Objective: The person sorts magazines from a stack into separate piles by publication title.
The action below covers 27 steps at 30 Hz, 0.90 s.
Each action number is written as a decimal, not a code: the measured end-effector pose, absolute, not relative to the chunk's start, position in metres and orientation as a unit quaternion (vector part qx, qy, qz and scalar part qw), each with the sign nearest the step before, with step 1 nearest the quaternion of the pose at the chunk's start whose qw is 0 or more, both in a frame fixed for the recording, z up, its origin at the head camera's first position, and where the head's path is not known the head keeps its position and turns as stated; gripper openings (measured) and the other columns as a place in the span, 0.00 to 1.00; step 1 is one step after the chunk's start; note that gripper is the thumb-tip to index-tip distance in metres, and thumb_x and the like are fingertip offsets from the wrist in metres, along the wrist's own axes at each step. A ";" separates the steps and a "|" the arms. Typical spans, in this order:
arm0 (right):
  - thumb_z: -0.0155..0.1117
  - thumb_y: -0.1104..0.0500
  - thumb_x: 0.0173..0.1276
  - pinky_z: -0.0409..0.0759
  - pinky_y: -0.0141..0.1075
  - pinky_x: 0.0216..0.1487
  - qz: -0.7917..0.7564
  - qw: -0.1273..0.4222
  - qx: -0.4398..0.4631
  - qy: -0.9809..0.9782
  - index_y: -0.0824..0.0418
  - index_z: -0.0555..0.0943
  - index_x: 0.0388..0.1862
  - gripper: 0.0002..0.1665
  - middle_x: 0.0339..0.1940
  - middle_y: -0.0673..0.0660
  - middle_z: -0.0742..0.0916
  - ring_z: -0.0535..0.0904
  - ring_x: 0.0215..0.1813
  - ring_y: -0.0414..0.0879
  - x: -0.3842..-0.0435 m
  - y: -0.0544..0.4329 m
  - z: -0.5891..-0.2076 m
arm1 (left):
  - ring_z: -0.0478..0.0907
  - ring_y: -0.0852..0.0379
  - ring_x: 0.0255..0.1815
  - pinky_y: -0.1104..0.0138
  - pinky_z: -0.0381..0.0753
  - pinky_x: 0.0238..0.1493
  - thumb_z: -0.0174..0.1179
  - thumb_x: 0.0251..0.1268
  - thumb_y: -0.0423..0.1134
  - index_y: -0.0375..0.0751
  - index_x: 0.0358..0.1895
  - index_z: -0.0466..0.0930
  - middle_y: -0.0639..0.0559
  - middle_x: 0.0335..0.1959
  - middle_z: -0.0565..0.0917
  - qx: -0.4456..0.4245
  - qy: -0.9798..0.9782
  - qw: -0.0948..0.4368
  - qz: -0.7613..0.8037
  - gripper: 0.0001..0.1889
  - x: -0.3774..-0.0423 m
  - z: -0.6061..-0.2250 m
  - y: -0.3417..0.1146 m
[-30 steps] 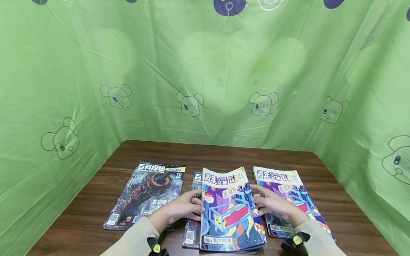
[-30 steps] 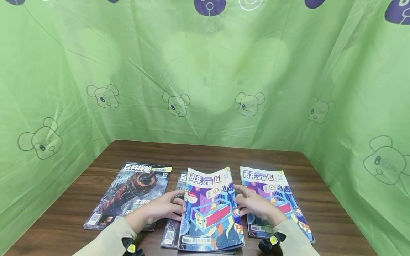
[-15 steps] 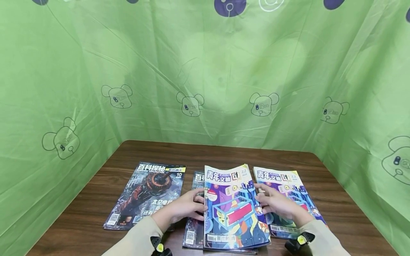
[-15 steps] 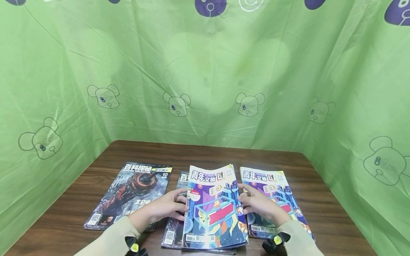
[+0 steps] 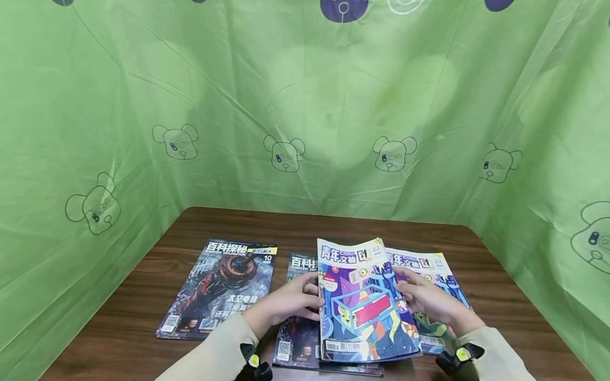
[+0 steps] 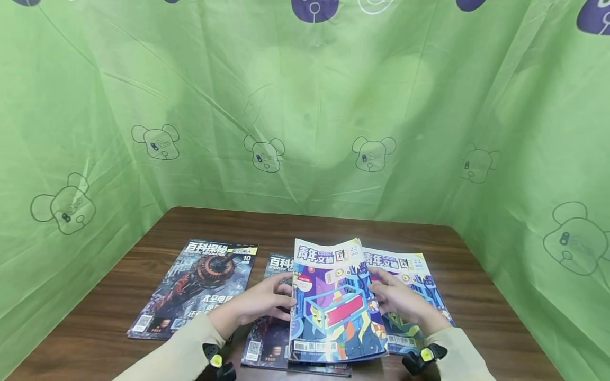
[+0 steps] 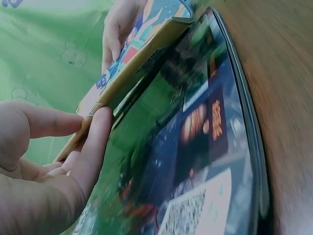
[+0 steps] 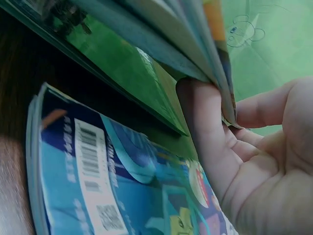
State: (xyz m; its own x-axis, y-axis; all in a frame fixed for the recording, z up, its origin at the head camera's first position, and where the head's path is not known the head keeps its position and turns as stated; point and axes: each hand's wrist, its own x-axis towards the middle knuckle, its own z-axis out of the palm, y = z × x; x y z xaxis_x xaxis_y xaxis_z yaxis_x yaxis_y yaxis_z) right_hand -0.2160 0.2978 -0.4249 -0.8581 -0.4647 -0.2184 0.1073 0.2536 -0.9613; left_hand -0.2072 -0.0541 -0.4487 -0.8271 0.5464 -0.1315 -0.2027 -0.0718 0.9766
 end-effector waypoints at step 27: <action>0.46 0.55 0.83 0.85 0.54 0.49 -0.605 0.215 -0.090 0.762 0.71 0.35 0.79 0.43 0.61 0.62 0.78 0.83 0.52 0.55 -0.214 0.363 -0.422 | 0.83 0.47 0.42 0.54 0.88 0.44 0.58 0.65 0.22 0.36 0.77 0.53 0.39 0.53 0.76 0.110 0.608 0.246 0.747 0.39 -0.212 -0.446 0.018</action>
